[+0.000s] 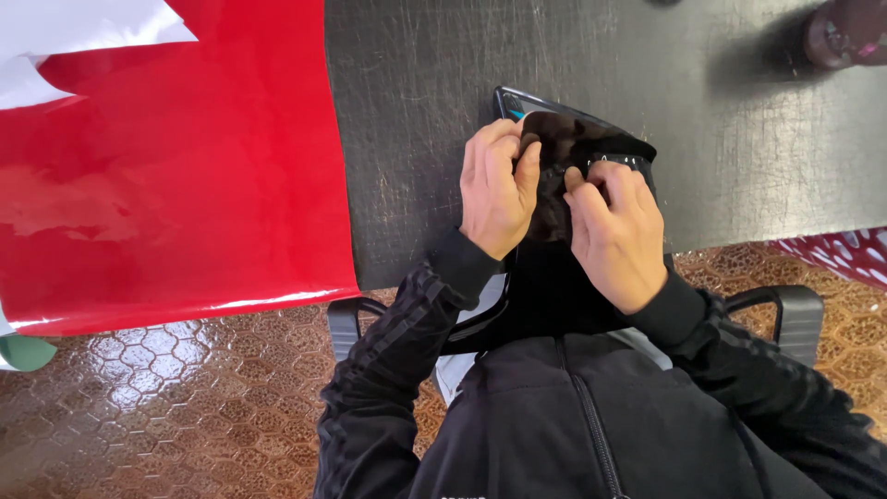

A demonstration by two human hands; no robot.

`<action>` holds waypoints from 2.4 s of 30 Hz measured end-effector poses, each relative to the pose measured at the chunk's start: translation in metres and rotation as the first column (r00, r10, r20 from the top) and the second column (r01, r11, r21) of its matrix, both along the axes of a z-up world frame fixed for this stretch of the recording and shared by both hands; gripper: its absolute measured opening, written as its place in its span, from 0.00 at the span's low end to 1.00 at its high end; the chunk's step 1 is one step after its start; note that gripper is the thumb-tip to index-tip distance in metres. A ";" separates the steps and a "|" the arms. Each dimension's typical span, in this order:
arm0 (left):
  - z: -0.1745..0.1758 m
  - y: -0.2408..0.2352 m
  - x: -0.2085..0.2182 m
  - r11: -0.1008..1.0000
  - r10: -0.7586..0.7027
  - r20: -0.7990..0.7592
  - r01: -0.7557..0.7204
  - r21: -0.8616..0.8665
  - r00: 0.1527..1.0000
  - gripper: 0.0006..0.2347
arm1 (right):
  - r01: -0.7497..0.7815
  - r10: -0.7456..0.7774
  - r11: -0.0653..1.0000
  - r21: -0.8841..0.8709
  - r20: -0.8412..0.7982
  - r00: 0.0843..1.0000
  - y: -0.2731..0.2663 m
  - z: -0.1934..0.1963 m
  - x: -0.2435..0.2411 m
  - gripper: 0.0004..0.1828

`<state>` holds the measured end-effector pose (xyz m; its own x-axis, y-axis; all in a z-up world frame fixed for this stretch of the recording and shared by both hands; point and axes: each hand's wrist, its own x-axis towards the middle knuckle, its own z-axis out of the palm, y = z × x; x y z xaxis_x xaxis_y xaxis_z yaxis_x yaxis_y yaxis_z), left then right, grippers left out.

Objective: Applying black vinyl wrap to a plastic car component by hand

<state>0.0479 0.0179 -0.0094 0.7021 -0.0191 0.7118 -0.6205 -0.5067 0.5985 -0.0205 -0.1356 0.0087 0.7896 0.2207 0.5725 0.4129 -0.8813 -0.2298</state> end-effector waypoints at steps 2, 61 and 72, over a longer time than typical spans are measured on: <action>-0.002 0.001 0.000 1.000 0.005 0.000 -0.005 0.001 1.000 0.08 | 0.001 -0.001 1.000 0.003 0.000 1.000 0.000 0.008 -0.004 0.10; 0.031 0.035 0.020 0.918 -0.379 -0.376 0.291 -0.271 0.845 0.14 | -0.125 0.141 0.988 0.087 -0.207 0.968 0.008 0.026 -0.020 0.12; 0.027 0.033 0.023 0.890 -0.443 -0.434 0.324 -0.321 0.785 0.11 | -0.079 0.071 0.997 -0.022 -0.239 0.968 0.008 0.029 -0.004 0.12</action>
<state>0.0707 0.0509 0.0174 0.9207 -0.2488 0.3009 -0.3354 -0.1098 0.9356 -0.0249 -0.1274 0.0380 0.8827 0.2994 0.3624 0.4151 -0.8582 -0.3020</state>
